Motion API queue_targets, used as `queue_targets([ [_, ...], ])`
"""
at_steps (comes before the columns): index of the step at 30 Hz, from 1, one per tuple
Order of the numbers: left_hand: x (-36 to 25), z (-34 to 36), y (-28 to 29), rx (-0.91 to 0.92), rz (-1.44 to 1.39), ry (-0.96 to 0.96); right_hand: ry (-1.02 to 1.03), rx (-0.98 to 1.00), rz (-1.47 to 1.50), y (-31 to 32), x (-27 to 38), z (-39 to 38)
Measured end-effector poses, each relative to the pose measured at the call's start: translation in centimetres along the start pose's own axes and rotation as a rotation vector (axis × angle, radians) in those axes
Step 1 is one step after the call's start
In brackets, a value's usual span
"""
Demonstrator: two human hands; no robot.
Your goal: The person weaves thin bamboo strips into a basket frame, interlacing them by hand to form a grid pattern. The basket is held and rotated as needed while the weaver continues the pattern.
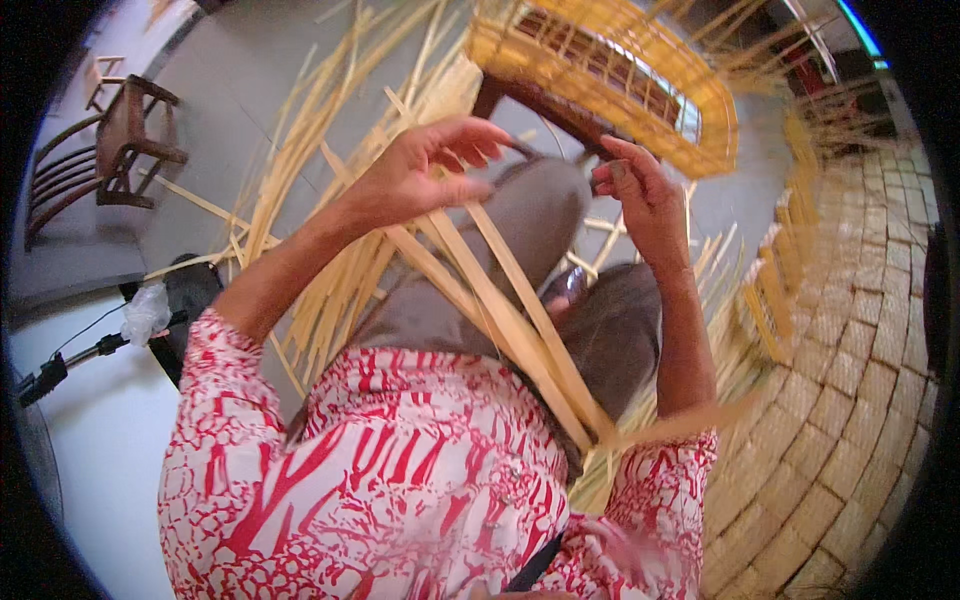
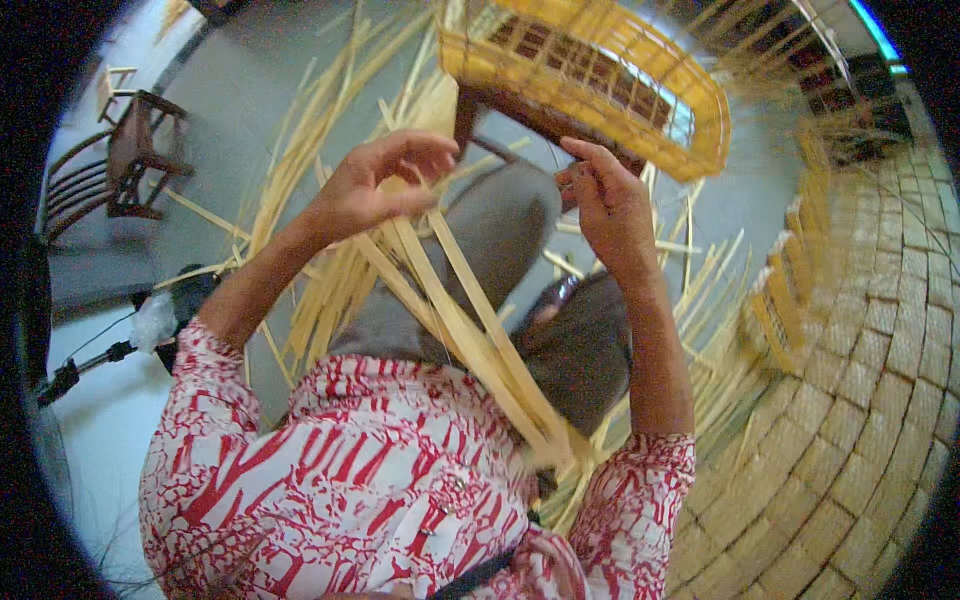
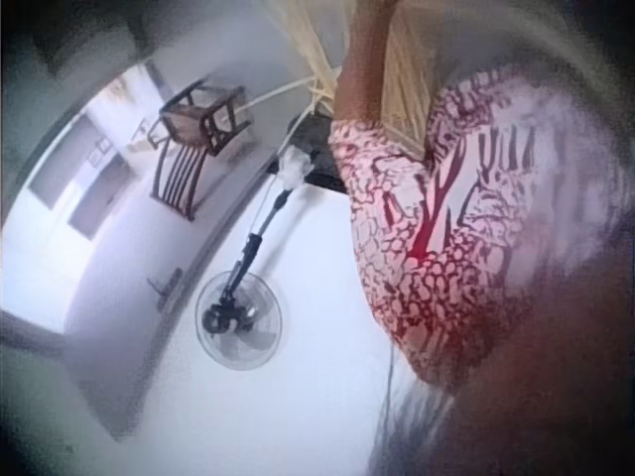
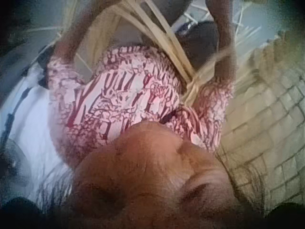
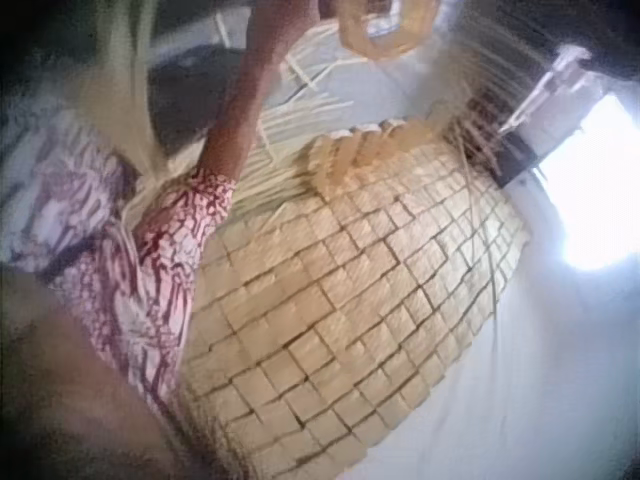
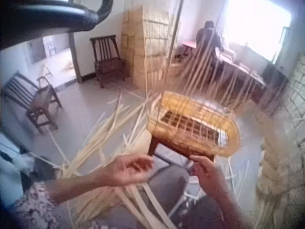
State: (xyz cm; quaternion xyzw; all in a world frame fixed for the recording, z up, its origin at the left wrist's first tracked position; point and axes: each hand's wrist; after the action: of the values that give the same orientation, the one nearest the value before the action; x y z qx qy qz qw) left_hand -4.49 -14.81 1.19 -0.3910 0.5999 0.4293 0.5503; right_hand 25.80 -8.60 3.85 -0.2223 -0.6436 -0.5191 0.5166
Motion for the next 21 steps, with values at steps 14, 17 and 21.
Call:
queue_targets([
  [14,-8.8,-1.6,-13.3,0.305,-0.379,-0.223,-0.192,0.138,0.327,1.0,3.3,-6.3],
  [17,-5.5,-2.3,-9.5,0.057,0.166,-0.424,-0.261,0.099,0.353,1.8,2.0,-9.7],
  [21,-1.7,-4.8,-2.7,0.005,0.427,-0.320,-0.306,0.043,0.583,3.8,1.8,-13.7],
])
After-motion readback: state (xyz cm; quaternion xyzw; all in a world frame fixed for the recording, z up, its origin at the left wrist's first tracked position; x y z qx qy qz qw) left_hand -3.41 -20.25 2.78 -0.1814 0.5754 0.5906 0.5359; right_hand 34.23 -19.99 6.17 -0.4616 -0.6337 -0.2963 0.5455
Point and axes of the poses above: each hand's wrist, its own z-axis towards the middle knuckle, its own y-axis out of the back of the hand, x = y × z, and after that the axes turned 6 degrees about y, right-handed
